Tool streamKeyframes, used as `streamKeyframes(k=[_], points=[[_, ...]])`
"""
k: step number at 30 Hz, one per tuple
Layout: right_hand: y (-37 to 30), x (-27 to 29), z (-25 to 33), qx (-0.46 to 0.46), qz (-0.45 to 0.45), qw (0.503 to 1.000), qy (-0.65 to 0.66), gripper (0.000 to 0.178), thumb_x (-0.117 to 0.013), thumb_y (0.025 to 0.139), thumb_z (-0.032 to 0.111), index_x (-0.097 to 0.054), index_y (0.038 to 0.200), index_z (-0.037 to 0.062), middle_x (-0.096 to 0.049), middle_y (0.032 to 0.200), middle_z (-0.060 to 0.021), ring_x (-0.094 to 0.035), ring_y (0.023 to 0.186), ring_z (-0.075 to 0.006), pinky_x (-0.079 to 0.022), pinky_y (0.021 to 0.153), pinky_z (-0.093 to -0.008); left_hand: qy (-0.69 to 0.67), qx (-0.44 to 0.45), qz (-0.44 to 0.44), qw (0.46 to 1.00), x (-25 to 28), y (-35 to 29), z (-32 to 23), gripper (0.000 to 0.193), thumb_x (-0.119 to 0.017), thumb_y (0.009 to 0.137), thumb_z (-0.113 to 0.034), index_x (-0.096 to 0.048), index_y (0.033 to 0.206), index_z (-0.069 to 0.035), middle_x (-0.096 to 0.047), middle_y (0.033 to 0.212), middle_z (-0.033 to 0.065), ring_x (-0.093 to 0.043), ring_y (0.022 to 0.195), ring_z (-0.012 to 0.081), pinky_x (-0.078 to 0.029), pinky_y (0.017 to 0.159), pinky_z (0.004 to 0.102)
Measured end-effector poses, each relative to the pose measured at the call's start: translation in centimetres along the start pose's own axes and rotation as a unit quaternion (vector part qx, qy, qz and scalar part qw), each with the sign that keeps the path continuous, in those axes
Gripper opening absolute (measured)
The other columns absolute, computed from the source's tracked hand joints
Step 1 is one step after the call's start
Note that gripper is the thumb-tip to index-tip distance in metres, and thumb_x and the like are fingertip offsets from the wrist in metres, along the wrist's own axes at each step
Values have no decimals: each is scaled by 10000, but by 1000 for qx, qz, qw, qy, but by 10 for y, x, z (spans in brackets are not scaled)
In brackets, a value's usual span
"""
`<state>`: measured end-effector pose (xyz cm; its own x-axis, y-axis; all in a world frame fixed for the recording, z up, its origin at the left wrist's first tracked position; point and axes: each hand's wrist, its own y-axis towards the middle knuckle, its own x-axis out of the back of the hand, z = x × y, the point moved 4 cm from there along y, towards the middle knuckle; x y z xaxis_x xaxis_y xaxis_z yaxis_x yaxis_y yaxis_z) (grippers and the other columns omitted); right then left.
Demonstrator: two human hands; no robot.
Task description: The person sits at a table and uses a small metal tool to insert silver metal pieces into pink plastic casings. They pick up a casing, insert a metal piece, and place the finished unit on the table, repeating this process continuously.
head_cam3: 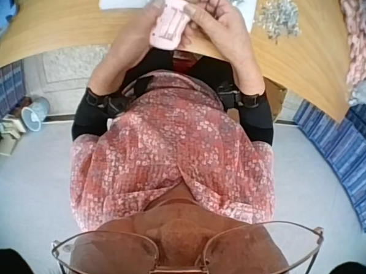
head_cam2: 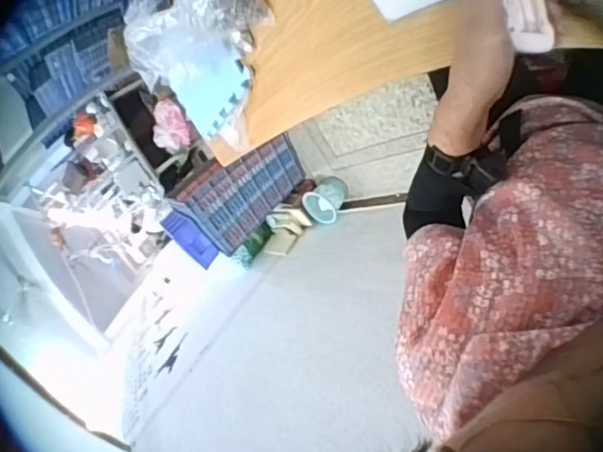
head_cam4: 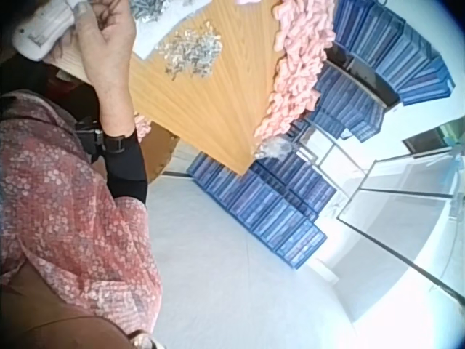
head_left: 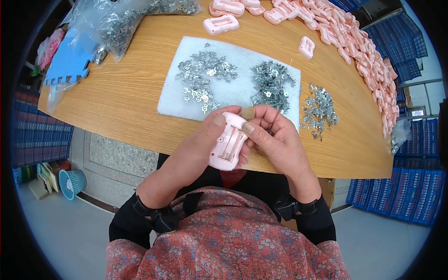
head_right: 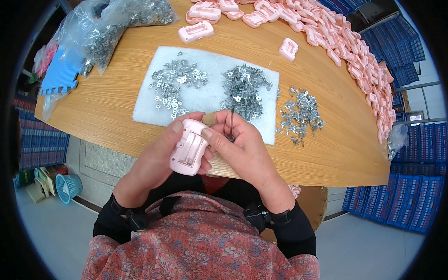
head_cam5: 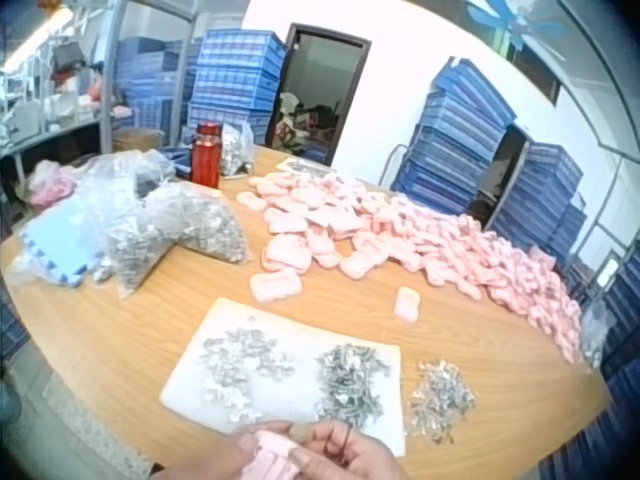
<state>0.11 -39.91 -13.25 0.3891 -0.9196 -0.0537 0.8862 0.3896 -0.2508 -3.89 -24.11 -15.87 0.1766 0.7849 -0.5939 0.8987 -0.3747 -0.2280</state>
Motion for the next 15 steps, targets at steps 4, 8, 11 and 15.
streamKeyframes(k=[4, 8, 11, 15], points=[[-1, 4, -1, 18, -6, 999, -35, 302, -671, 944, 127, -519, 1159, -21, -624, 905, 7, -543, 830, -44, -462, 740, -220, 176, -61, -46, 981, 3, -3, -11, 378, -471, 1036, -147, -410, 1388, -25, -605, 1060, 58, -602, 890, 108, -517, 767, 270], [-5, 3, -1, 16, 3, 999, -51, 291, -673, 942, 126, -523, 1151, -11, -621, 897, 8, -537, 823, -45, -455, 737, -216, 236, -62, -48, 968, -3, -1, -10, 368, -528, 986, -82, -456, 1343, -29, -621, 1011, 60, -609, 864, 104, -520, 750, 277], [-8, 2, 0, 20, 16, 998, -64, 273, -665, 947, 124, -532, 1147, -5, -618, 892, 10, -530, 819, -42, -447, 743, -213, 346, -81, -39, 934, -6, 1, -14, 326, -539, 968, -72, -493, 1288, -30, -632, 959, 73, -614, 819, 106, -519, 715, 288], [-14, -4, 4, 60, 4, 998, -11, 251, -642, 957, 110, -546, 1158, -6, -608, 888, 14, -518, 799, -32, -443, 731, -214, 330, -96, -30, 939, -3, 4, -11, 256, -512, 970, -90, -515, 1221, -42, -624, 900, 74, -607, 717, 139, -507, 628, 294]])
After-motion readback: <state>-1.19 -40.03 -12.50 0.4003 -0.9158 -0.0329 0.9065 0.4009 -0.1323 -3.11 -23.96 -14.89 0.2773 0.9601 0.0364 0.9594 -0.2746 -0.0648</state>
